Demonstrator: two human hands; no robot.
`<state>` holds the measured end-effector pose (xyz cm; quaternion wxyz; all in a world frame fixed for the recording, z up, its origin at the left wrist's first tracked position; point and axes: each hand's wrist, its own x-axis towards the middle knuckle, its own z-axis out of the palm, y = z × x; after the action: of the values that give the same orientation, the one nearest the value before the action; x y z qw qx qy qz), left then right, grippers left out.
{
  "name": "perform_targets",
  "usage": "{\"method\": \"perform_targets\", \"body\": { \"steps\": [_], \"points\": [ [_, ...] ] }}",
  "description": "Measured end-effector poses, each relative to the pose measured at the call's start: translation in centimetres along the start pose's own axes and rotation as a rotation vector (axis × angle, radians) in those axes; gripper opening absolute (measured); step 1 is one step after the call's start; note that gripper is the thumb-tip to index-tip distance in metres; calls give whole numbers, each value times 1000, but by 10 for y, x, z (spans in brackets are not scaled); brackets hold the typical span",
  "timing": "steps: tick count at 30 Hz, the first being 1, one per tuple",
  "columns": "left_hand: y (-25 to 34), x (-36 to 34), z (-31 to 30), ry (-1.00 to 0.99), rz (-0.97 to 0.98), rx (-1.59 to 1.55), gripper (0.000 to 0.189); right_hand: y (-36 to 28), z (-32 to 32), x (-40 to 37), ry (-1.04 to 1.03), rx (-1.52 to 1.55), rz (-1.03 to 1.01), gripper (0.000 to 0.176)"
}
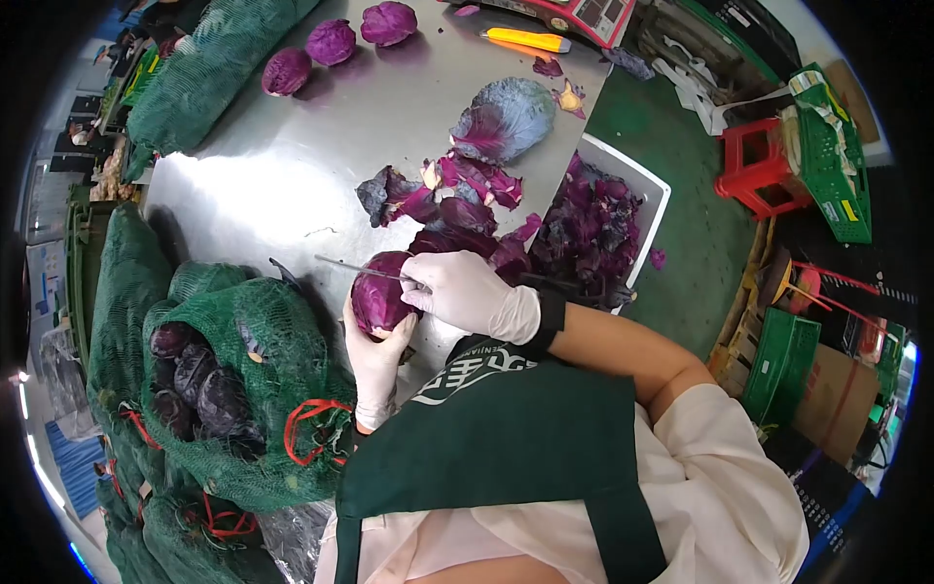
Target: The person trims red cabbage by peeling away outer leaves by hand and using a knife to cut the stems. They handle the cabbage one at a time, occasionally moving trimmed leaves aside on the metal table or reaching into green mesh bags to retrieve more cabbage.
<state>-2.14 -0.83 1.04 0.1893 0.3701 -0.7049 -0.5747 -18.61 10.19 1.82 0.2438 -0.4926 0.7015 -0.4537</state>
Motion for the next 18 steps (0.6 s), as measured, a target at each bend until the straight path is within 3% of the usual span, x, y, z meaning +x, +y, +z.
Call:
{"method": "perform_targets", "body": {
  "steps": [2, 4, 5, 8, 9, 10, 12, 14, 15, 18],
  "points": [
    [-3, 3, -3, -13, 34, 102, 92, 10, 1, 6, -42, -2, -33, 25],
    [-7, 3, -3, -16, 18, 132, 94, 21, -4, 18, -7, 584, 242, 17],
    [-9, 2, -3, -15, 14, 131, 95, 10, -25, 26, -61, 545, 394, 17],
    [-10, 1, -2, -43, 13, 158, 96, 23, -18, 39, 58, 197, -83, 29],
    [-7, 1, -1, -46, -11, 147, 96, 26, -23, 38, -191, 232, 29, 31],
    [-6, 1, 0, -49, -36, 136, 97, 28, -13, 41, -114, 302, -78, 23],
    [-13, 6, -7, -61, -13, 165, 89, 33, -15, 34, -96, 419, 157, 16],
    [-6, 6, -13, -79, -359, -239, 74, 23, -38, 33, -100, 589, 490, 10],
    [1, 2, -15, -79, -335, -314, 55, 29, -44, 32, -62, 353, 409, 12],
    [-12, 2, -25, -122, -400, -480, 41, 28, -57, 24, -76, 22, 171, 41]
  ]
}}
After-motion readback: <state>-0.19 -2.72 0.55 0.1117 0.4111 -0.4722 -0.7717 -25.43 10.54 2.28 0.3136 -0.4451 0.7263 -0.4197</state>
